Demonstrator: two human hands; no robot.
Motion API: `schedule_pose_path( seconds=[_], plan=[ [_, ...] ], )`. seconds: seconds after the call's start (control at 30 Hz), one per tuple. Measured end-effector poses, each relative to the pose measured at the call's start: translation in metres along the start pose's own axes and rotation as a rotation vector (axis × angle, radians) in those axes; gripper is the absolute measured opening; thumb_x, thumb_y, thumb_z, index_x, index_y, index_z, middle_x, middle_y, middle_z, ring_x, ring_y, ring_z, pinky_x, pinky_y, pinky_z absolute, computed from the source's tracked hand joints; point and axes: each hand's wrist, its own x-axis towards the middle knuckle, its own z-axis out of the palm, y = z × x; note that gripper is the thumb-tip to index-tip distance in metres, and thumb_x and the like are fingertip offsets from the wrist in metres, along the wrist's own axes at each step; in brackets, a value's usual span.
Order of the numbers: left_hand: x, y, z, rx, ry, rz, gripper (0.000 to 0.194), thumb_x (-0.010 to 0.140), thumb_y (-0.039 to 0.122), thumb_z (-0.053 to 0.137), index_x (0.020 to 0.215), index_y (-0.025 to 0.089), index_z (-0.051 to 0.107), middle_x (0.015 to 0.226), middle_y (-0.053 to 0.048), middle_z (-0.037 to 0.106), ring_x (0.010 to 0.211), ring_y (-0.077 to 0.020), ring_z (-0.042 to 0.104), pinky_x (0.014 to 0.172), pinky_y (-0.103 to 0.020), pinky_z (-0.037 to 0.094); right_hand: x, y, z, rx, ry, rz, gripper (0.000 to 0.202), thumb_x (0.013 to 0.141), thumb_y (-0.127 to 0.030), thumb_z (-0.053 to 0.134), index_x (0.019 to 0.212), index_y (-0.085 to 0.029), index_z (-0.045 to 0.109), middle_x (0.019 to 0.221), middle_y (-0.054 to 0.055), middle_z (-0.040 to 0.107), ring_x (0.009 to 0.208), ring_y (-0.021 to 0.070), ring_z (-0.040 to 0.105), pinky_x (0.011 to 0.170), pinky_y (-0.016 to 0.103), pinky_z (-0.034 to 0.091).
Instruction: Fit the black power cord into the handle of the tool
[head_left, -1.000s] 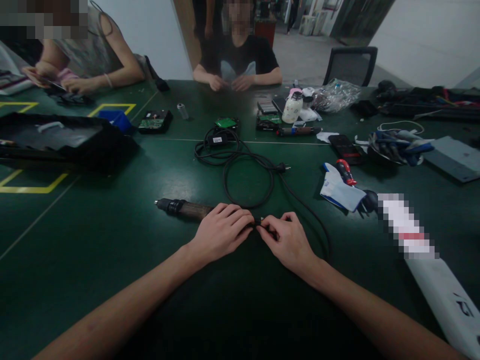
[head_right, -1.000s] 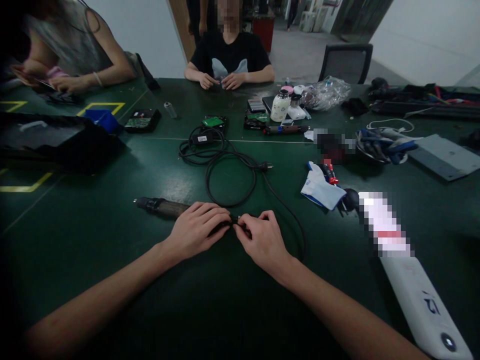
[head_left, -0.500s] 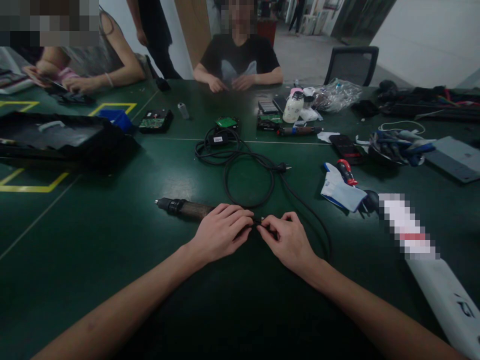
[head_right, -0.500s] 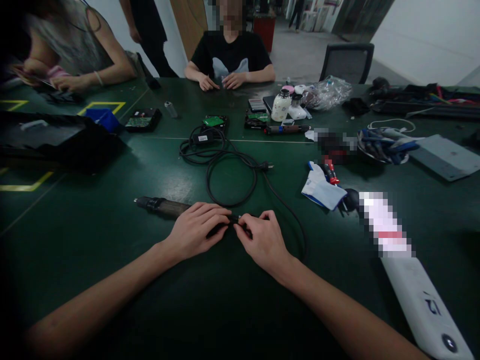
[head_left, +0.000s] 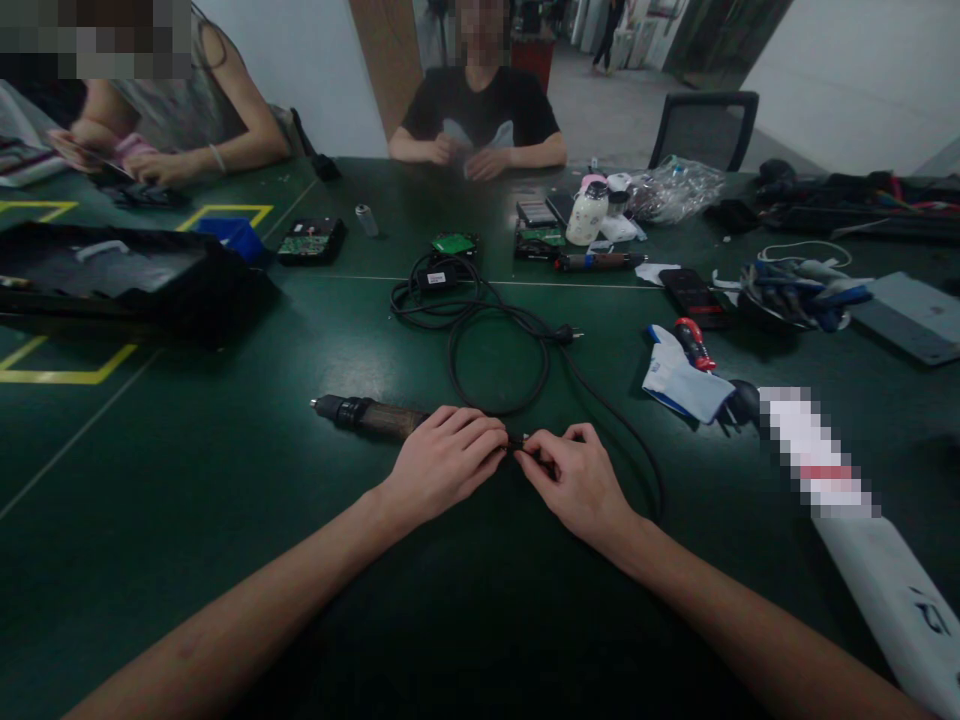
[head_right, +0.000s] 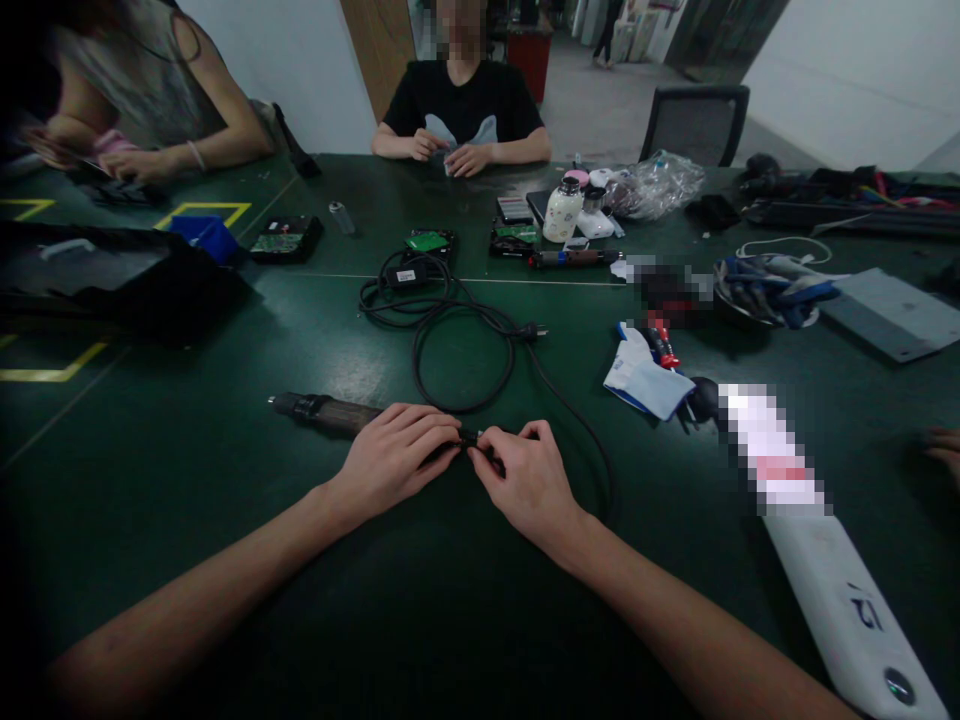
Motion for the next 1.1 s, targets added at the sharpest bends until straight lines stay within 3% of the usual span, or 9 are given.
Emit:
schedule_pose_path(
  seconds=[0.7, 1.1],
  plan=[
    [0.0005, 0.0015, -0.0018, 0.023, -0.021, 0.011, 0.024, 0.098, 0.029, 0.055, 0.119, 0.024, 0.063, 0.128, -0.003, 0.067, 0.120, -0.0228, 0.061, 0.099, -0.042, 0.046, 0.0008, -0.0013, -0.0010, 0.002, -0.010, -0.001, 0.013, 0.102, -0.032, 0.056, 0.096, -0.023, 0.063, 0.075, -0.003, 0.068, 0.063, 0.0142, 0.052, 0.084, 0.035, 0.033],
    [-0.0004, -0.0003, 0.0012, -0.020, 0.024, 0.014, 0.020, 0.099, 0.027, 0.054, 0.115, 0.022, 0.063, 0.123, -0.004, 0.069, 0.116, -0.0208, 0.062, 0.099, -0.039, 0.050, 0.0005, -0.0018, -0.0004, -0.026, 0.006, -0.002, 0.014, 0.102, -0.032, 0.055, 0.096, -0.022, 0.064, 0.075, -0.002, 0.068, 0.063, 0.0147, 0.053, 0.083, 0.036, 0.034]
  ],
)
